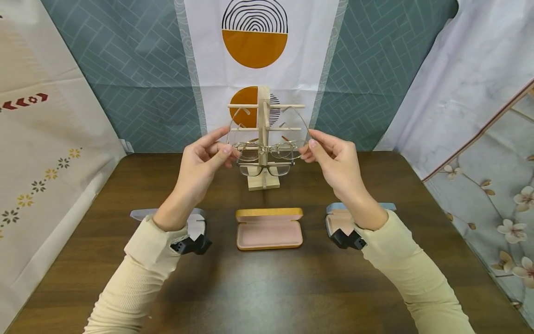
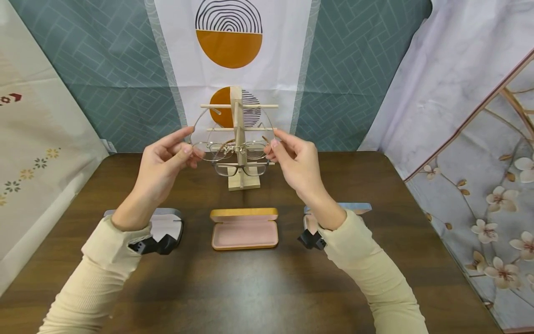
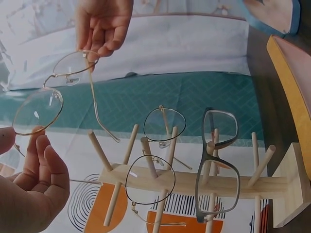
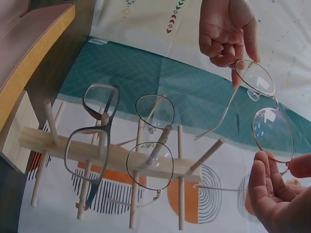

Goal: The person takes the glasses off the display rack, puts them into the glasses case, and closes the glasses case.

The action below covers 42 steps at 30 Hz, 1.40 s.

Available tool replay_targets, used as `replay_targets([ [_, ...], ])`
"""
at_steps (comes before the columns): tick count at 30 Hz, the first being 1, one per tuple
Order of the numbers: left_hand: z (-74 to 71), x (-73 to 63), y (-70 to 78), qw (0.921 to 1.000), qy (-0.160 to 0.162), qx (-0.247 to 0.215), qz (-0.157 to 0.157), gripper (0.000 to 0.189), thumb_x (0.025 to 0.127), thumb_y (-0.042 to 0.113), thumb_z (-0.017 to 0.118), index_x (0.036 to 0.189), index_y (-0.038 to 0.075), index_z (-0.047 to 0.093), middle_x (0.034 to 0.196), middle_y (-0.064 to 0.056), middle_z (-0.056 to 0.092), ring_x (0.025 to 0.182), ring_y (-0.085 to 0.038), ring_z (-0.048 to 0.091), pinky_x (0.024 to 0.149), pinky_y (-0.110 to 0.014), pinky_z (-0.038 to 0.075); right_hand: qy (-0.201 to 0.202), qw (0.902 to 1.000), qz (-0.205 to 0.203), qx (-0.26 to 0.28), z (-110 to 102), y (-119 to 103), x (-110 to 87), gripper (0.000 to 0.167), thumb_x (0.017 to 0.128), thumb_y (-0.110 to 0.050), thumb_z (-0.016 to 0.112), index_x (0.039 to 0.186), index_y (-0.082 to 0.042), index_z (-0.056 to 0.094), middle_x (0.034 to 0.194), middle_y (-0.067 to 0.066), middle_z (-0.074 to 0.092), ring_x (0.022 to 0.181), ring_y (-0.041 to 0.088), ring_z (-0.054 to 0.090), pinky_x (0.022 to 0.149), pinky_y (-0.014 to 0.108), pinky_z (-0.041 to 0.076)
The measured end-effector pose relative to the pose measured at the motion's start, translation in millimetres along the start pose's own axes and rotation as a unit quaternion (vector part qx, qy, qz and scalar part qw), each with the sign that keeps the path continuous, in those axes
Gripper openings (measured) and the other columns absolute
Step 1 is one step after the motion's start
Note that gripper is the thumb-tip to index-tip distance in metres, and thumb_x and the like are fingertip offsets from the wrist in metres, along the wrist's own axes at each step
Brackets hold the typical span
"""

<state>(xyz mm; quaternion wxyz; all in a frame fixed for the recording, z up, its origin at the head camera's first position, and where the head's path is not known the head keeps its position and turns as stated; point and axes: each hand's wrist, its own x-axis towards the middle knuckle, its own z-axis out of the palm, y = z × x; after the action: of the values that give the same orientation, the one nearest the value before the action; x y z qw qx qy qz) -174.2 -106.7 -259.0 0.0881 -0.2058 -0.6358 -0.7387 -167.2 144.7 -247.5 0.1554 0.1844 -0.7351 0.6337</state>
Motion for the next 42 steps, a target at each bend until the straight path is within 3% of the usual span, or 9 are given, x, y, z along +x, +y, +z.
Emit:
replay_targets([
  [11,0.6,-8.8,0.8,1.0,0.0,0.003,0.003,0.042,0.089,-0.007,0.05,0.13,-0.009,0.041,0.073,0.007,0.066,0.068,-0.009,0.06,0.062,-0.021,0.048,0.003,1.0,-0.002,-0.005,1,0,-8.7,0.032,0.092,0.0,0.05,0.122,0.009,0.052,0.08,-0.002,0.066,0.072,0.013,0.063,0.071,0.026,0.052],
  [27,1.0,-21.0,-4.7,0.9999,-0.008,-0.006,0.008,0.042,0.088,-0.009,0.048,0.13,-0.011,0.04,0.074,0.006,0.066,0.072,-0.011,0.061,0.064,-0.022,0.048,0.006,0.9999,0.009,0.003,0,2,-22.9,0.032,0.091,0.001,0.05,0.122,0.009,0.052,0.079,-0.007,0.067,0.072,0.012,0.063,0.071,0.026,0.052],
  [42,2.7,-30.5,-10.2,0.9999,-0.012,-0.01,0.001,0.044,0.088,-0.01,0.047,0.131,-0.011,0.039,0.075,0.005,0.067,0.072,-0.012,0.061,0.064,-0.023,0.048,0.009,0.9996,-0.007,-0.024,0,5,-33.9,0.031,0.091,0.002,0.05,0.121,0.009,0.053,0.084,0.019,0.066,0.072,0.011,0.063,0.071,0.024,0.052],
])
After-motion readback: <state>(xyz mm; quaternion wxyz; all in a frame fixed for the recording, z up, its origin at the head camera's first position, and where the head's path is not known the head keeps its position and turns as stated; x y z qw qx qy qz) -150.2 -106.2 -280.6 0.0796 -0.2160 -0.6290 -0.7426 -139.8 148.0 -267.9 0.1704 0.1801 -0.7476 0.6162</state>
